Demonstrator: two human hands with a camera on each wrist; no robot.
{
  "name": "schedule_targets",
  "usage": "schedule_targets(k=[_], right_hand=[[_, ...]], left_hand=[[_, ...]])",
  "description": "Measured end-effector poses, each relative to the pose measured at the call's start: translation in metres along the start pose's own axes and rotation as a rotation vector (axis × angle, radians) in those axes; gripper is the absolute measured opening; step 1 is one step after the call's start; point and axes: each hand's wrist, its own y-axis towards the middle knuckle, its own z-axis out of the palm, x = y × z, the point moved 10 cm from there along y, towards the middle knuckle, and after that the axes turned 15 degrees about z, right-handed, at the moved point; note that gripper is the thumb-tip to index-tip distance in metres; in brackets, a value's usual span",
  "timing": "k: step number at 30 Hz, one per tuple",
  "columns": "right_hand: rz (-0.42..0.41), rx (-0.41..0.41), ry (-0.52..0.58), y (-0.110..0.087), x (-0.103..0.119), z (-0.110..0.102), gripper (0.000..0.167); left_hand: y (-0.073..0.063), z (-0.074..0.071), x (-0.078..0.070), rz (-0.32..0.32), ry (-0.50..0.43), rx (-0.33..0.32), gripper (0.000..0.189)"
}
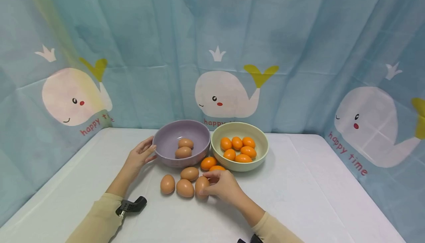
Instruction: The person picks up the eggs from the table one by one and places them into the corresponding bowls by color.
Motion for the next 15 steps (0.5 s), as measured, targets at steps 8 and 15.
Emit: schedule_targets(k=[8,15], right_hand=[[-0.018,0.004,0.033,0.003,0.024,-0.007,0.053],[0.0,0.015,0.007,0.022,0.052,-0.012,0.051]], left_hand=[[0.0,0.002,-0.001,0.009,0.011,0.008,0.062],[-0.002,0.002,-0.002,0.011,0.002,0.006,0.063]])
